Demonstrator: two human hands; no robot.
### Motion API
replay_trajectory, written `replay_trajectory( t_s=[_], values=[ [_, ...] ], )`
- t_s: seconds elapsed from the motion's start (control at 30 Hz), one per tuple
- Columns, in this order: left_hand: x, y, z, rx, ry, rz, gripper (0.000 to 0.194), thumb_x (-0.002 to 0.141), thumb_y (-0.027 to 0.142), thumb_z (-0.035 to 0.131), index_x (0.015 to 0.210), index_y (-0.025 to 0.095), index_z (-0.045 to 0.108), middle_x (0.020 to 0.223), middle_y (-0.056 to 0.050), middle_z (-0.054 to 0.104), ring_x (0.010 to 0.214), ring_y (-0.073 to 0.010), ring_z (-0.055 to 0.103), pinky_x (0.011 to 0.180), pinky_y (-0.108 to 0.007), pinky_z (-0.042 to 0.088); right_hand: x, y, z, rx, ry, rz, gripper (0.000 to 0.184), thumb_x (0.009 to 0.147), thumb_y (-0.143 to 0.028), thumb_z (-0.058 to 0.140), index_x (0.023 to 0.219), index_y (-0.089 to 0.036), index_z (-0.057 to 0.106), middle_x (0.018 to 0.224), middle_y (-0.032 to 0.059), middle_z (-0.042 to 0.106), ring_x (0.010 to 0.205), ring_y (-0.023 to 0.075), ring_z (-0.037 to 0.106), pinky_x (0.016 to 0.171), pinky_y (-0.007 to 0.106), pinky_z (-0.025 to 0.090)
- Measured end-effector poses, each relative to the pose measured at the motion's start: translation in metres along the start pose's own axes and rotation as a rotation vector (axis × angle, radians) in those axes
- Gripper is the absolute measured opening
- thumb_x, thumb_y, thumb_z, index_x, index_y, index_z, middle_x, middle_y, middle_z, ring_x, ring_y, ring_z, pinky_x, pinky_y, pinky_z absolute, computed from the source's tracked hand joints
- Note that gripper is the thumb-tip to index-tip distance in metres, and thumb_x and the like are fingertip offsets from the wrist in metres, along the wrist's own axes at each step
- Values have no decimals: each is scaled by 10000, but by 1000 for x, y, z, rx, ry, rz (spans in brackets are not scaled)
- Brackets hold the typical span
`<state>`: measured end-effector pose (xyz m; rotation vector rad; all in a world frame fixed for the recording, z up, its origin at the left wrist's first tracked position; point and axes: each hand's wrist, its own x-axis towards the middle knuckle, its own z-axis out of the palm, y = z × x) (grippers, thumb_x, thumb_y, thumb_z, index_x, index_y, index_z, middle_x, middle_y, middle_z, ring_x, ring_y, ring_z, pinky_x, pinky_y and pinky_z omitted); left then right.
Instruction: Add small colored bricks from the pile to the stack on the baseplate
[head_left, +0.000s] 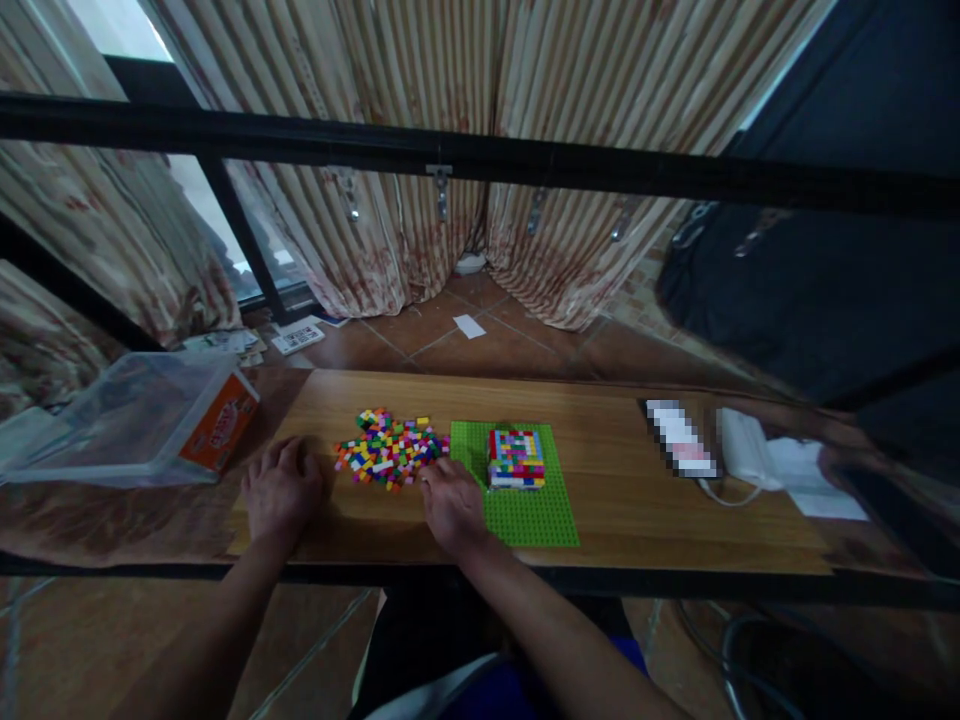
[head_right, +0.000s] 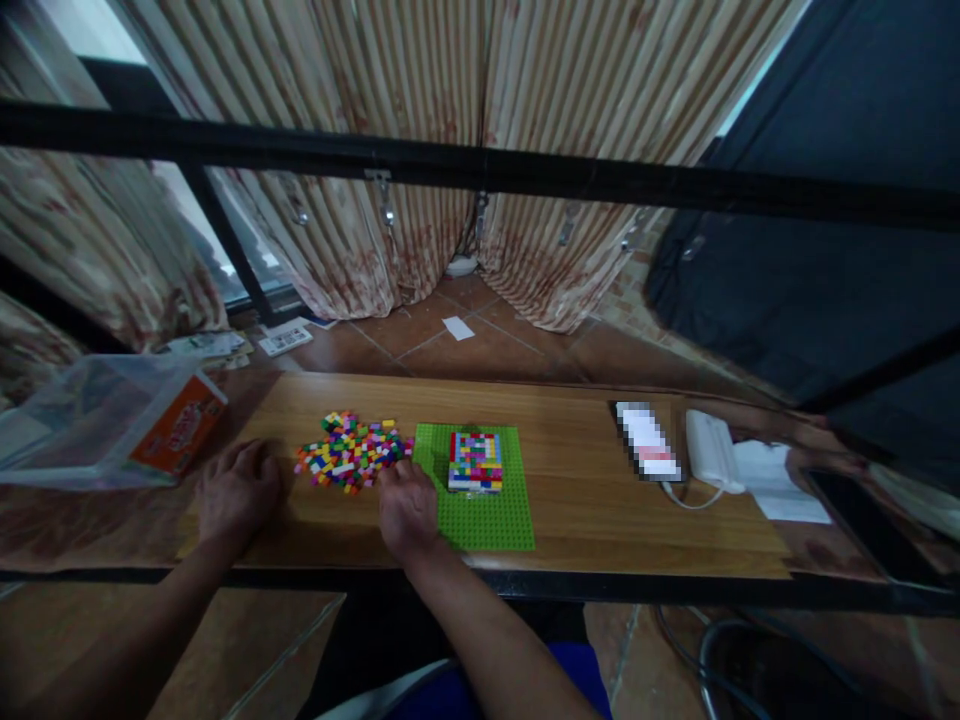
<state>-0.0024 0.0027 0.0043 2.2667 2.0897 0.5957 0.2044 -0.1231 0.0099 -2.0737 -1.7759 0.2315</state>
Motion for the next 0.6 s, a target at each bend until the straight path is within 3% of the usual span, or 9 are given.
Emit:
replay_trajectory(
  t_s=[0.33,0.6],
  values=[
    [2,-1,-2,42,-36,17,451,900,339,404,1270,154,583,1332,-172,566,1214,-391,503,1009,-549,421,2,-2,-1,-5,-4,25,140,929,-195,523,888,-223,654,953,39,653,918,189,573,762,290,413],
    [0,1,-5,63,-48,27,488,917,358,345,1256,107,591,1346,-184,557,1222,-404,493,1028,-556,407,-12,-3,0,238,117,-61,137,951,-155,469,932,-190,600,928,29,640,908,141,581,809,242,420]
  ],
)
